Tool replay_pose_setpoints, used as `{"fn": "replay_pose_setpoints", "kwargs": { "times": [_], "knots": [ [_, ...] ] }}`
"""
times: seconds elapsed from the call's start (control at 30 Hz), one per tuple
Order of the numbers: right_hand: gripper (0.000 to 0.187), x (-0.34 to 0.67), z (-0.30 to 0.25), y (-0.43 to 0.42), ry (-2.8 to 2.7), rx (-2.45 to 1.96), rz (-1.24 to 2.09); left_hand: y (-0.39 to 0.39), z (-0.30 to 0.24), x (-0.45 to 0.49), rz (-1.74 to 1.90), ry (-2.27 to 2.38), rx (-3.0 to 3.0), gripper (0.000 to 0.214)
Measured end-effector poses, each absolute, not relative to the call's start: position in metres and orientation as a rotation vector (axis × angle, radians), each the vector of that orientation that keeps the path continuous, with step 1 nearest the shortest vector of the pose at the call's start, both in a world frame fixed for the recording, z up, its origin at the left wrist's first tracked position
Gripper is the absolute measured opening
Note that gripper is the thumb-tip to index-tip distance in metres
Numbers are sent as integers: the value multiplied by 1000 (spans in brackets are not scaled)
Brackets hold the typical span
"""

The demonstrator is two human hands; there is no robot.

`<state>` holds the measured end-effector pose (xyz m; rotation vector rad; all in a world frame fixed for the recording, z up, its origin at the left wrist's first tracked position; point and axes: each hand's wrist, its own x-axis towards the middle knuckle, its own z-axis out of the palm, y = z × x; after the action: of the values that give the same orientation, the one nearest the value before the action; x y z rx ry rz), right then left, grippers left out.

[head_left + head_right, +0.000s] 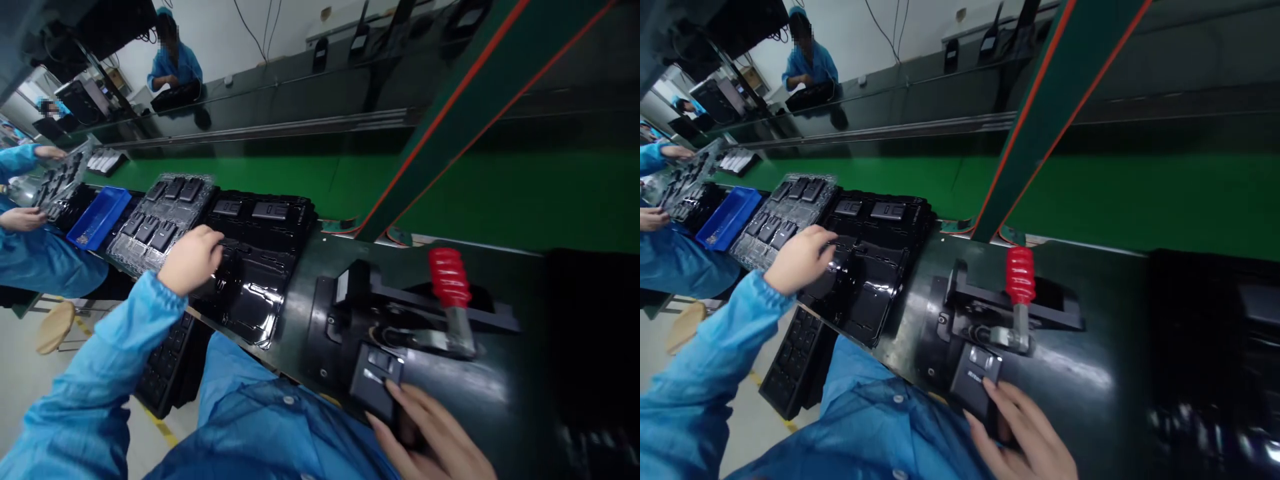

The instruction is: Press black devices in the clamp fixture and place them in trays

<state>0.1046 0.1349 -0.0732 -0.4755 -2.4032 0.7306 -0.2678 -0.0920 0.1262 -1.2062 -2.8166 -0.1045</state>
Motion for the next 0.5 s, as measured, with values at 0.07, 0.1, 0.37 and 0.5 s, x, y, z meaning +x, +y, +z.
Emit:
{"fn": "replay_pose_setpoints", "kwargs": {
  "times": [0.07,0.1,0.37,0.5],
  "knots": [
    [38,102,-76,136,-2414,-378,646,-90,127,-301,327,-2918,-1061,33],
    [41,101,-77,136,-2409,-338,606,-88,126,-313,506,-2957,-1009,33],
    [59,98,-77,137,-2381,-423,638,-73,105,-339,811,-3069,-918,35],
    [59,98,-81,136,-2363,-401,626,-76,101,-341,800,-3088,-908,37]
  ]
}}
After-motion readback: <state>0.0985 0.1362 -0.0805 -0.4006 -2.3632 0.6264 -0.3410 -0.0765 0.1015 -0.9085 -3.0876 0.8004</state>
